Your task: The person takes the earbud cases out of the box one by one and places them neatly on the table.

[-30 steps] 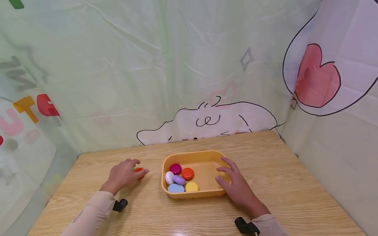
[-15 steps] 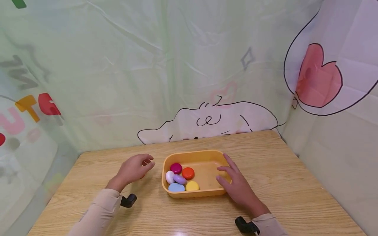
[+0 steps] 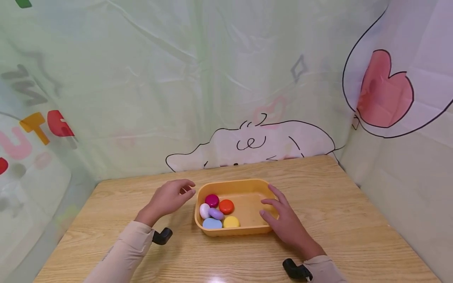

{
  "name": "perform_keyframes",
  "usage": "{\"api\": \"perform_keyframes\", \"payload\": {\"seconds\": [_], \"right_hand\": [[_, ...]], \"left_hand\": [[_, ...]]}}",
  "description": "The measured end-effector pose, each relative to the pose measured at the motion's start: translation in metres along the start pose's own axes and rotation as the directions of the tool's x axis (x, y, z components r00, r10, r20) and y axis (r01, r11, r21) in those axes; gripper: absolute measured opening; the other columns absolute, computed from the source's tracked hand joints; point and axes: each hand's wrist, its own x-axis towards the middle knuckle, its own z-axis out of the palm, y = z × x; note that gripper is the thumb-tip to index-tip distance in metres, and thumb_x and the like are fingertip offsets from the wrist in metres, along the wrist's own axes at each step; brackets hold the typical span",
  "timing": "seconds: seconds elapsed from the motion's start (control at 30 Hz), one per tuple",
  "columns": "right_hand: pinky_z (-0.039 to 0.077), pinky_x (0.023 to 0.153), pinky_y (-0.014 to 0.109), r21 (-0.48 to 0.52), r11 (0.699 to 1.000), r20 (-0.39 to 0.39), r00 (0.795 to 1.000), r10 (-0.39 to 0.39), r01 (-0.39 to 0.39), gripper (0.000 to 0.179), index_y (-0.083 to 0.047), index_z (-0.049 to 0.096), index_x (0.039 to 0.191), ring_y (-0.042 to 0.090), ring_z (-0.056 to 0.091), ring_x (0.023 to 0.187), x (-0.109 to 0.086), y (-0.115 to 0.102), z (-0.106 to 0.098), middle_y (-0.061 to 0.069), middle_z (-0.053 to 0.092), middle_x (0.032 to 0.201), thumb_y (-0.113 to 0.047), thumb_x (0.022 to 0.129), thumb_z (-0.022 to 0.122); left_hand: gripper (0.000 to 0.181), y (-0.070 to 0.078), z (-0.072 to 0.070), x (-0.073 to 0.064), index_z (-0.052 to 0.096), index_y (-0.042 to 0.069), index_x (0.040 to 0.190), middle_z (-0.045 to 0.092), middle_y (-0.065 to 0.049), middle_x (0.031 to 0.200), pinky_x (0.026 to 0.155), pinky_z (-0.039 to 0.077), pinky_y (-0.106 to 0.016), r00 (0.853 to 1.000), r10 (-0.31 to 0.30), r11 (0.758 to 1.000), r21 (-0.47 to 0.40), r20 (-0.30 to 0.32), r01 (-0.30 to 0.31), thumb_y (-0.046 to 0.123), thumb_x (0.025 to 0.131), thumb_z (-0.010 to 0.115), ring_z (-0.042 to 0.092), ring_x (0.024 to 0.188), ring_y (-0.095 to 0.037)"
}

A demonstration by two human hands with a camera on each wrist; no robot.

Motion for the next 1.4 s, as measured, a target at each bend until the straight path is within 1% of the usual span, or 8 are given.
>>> {"api": "perform_keyframes", "payload": {"seconds": [0.23, 0.4, 0.5, 0.7, 0.87, 1.03, 1.27, 1.4], "right_hand": [[0.024, 0.107, 0.071, -0.004, 1.000, 0.002, 1.000, 0.001, -0.001, 0.030, -0.001, 0.066, 0.121, 0.045, 0.022, 0.145, 0.001, -0.001, -0.001, 0.012, 0.023, 0.162, -0.020, 0.097, 0.067], [0.024, 0.107, 0.070, -0.004, 1.000, 0.008, 1.000, 0.006, -0.006, 0.030, -0.001, 0.066, 0.120, 0.044, 0.023, 0.145, -0.001, 0.000, 0.000, 0.011, 0.023, 0.162, -0.020, 0.097, 0.067], [0.025, 0.107, 0.070, 0.001, 1.000, 0.008, 1.000, 0.002, -0.002, 0.030, -0.001, 0.066, 0.120, 0.044, 0.023, 0.145, -0.001, 0.001, 0.000, 0.011, 0.023, 0.162, -0.020, 0.097, 0.067], [0.025, 0.107, 0.070, -0.001, 1.000, 0.009, 1.000, -0.006, 0.006, 0.030, -0.001, 0.066, 0.120, 0.043, 0.024, 0.145, -0.001, 0.003, 0.001, 0.010, 0.024, 0.162, -0.021, 0.098, 0.066], [0.026, 0.106, 0.070, -0.006, 1.000, 0.006, 1.000, -0.009, 0.009, 0.029, -0.001, 0.067, 0.119, 0.043, 0.024, 0.144, -0.001, 0.002, 0.001, 0.010, 0.024, 0.161, -0.020, 0.098, 0.066], [0.026, 0.106, 0.070, 0.003, 1.000, 0.003, 1.000, -0.018, 0.018, 0.028, 0.000, 0.067, 0.119, 0.043, 0.024, 0.144, -0.001, 0.001, 0.001, 0.011, 0.025, 0.161, -0.018, 0.097, 0.066], [0.026, 0.106, 0.070, -0.003, 1.000, -0.001, 1.000, -0.025, 0.025, 0.027, -0.001, 0.067, 0.118, 0.043, 0.025, 0.144, -0.001, 0.001, 0.001, 0.011, 0.026, 0.161, -0.020, 0.098, 0.066], [0.026, 0.106, 0.071, -0.002, 1.000, -0.007, 1.000, -0.027, 0.027, 0.027, 0.000, 0.067, 0.117, 0.044, 0.025, 0.144, -0.002, 0.000, 0.000, 0.011, 0.026, 0.161, -0.019, 0.098, 0.066]], "left_hand": [[0.031, 0.010, 0.004, 0.004, 0.070, 0.013, 0.120, 0.070, 0.004, 0.099, 0.079, 0.053, -0.036, 0.999, 0.026, 0.998, -0.054, 0.043, -0.023, 0.034, 0.098, 0.063, 0.065, 0.092, -0.015], [0.031, 0.019, 0.005, 0.008, 0.069, 0.014, 0.123, 0.069, 0.004, 0.101, 0.077, 0.053, -0.032, 0.993, 0.060, 0.995, -0.088, 0.100, -0.052, 0.033, 0.099, 0.062, 0.064, 0.092, -0.014], [0.030, 0.024, 0.005, 0.011, 0.069, 0.016, 0.123, 0.069, 0.005, 0.103, 0.077, 0.053, -0.030, 0.985, 0.080, 0.991, -0.120, 0.151, -0.063, 0.033, 0.100, 0.061, 0.063, 0.092, -0.013], [0.031, 0.031, 0.008, 0.019, 0.068, 0.016, 0.123, 0.068, 0.004, 0.105, 0.082, 0.053, -0.033, 0.962, 0.111, 0.983, -0.171, 0.249, -0.069, 0.034, 0.099, 0.062, 0.063, 0.096, -0.013], [0.036, 0.041, 0.014, 0.028, 0.067, 0.018, 0.126, 0.070, 0.003, 0.105, 0.082, 0.052, -0.033, 0.946, 0.105, 0.992, -0.103, 0.305, -0.077, 0.038, 0.097, 0.063, 0.063, 0.093, -0.012], [0.041, 0.050, 0.018, 0.036, 0.066, 0.017, 0.130, 0.068, 0.006, 0.102, 0.085, 0.050, -0.035, 0.931, 0.059, 0.998, -0.038, 0.361, -0.049, 0.039, 0.096, 0.063, 0.061, 0.091, -0.012], [0.043, 0.059, 0.022, 0.047, 0.066, 0.015, 0.131, 0.065, 0.001, 0.125, 0.099, 0.046, -0.039, 0.914, 0.014, 0.998, 0.048, 0.405, -0.036, 0.039, 0.095, 0.062, 0.055, 0.108, -0.016], [0.043, 0.064, 0.025, 0.051, 0.065, 0.014, 0.131, 0.064, 0.002, 0.125, 0.101, 0.044, -0.036, 0.903, 0.012, 0.997, 0.061, 0.429, -0.042, 0.038, 0.095, 0.063, 0.055, 0.108, -0.016]]}}
